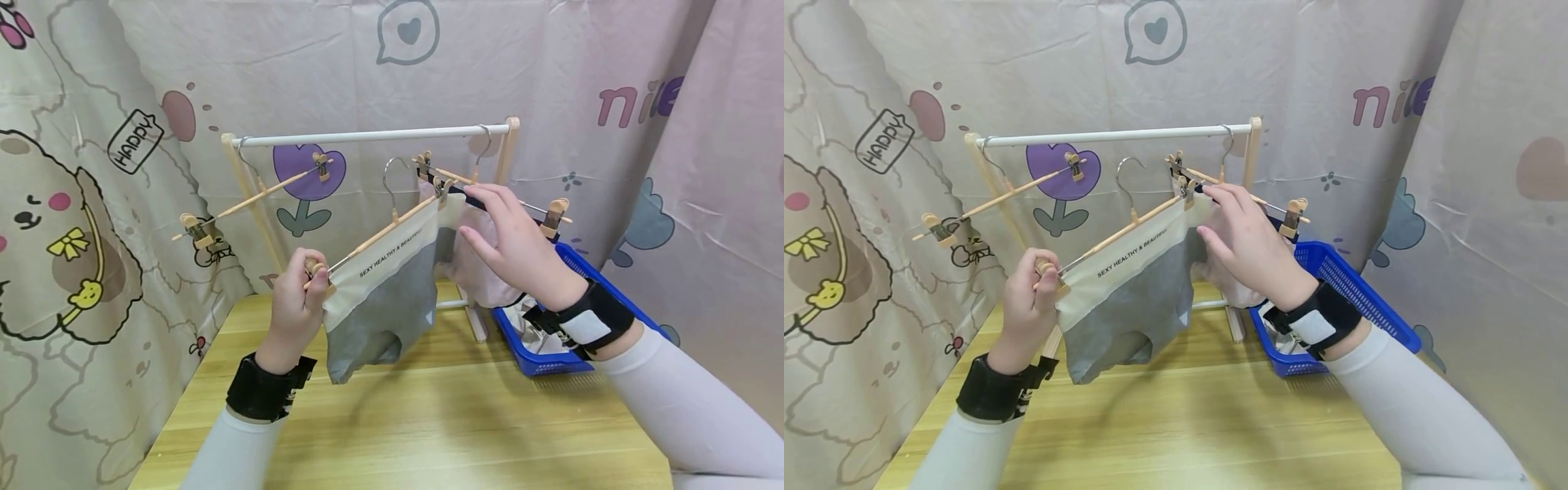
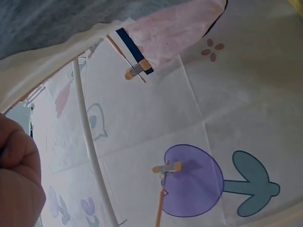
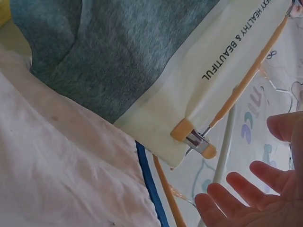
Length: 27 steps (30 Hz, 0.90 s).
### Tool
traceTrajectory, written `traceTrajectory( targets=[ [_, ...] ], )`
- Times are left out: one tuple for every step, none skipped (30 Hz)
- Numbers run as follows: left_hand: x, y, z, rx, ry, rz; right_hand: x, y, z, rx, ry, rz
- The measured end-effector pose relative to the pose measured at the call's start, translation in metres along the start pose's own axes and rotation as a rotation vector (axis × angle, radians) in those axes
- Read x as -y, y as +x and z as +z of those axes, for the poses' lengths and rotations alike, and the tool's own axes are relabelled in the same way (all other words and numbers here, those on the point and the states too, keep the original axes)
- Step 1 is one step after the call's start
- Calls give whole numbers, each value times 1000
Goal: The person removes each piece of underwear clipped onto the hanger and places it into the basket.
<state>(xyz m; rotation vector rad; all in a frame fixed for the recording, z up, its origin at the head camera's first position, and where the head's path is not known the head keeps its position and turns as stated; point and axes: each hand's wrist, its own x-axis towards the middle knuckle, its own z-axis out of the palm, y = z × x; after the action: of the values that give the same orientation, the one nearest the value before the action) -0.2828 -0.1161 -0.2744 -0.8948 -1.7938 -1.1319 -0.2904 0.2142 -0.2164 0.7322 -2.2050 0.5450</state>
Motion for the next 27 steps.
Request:
traceTrajectory(
  targets=[
    [1,0,0,7,-9,-1,0,1,0,8,3,9],
    [2,-1,-1,13,-14,-1,-1,2,0,17,9,18],
    [3,-1,-1,20,-23,-1,-2,3,1,28,12,28],
    [3,-2,-2,26,-33,-3,-3,4,1,38,14,36],
    [4,-2,-2,31,-40,-3,-4,5,2,50,21,45],
    [5,-3,-2,36,-46,-2,-5,6,2,63,27,55],
    [5,-3,-3,40,-49,0,-6,7,3,77,33,63],
    [6,-3,-4,44,-52,2,-7,8,4,92,38,73],
    [6,-3,-4,48,-57,4,-8,9,4,108,44,83],
    [7,-3,-5,54,-68,8,-9,11,5,125,54,95],
    [7,-4,-6,60,-77,13,-10,12,5,144,64,109],
    [7,-4,-6,66,-88,17,-11,13,6,162,72,123],
    [8,-4,-7,70,-95,20,-12,14,6,178,81,138],
    [8,-3,-7,74,-104,23,-14,15,7,196,90,154],
    [8,-3,-8,78,-115,23,-15,16,7,212,103,169],
    [8,-3,-9,82,-126,23,-16,17,7,227,113,179],
    [9,-3,-10,84,-130,23,-17,17,8,240,125,191],
    [9,-3,-10,86,-137,22,-19,18,8,248,134,199],
    [9,-3,-11,89,-139,23,-20,18,8,255,146,205],
    [10,-3,-12,93,-148,22,-21,19,8,262,158,211],
    [10,-2,-13,96,-154,22,-22,19,8,266,170,215],
    [11,-2,-13,99,-159,22,-23,19,8,268,178,217],
    [11,-2,-14,100,-165,23,-24,19,8,270,184,220],
    [12,-2,-14,101,-171,21,-25,19,8,271,187,221],
    [12,-2,-15,102,-175,20,-25,19,9,273,190,222],
    [13,-2,-15,102,-181,19,-26,19,9,274,192,222],
    [13,-2,-15,103,-183,18,-27,19,9,273,192,223]
  ],
)
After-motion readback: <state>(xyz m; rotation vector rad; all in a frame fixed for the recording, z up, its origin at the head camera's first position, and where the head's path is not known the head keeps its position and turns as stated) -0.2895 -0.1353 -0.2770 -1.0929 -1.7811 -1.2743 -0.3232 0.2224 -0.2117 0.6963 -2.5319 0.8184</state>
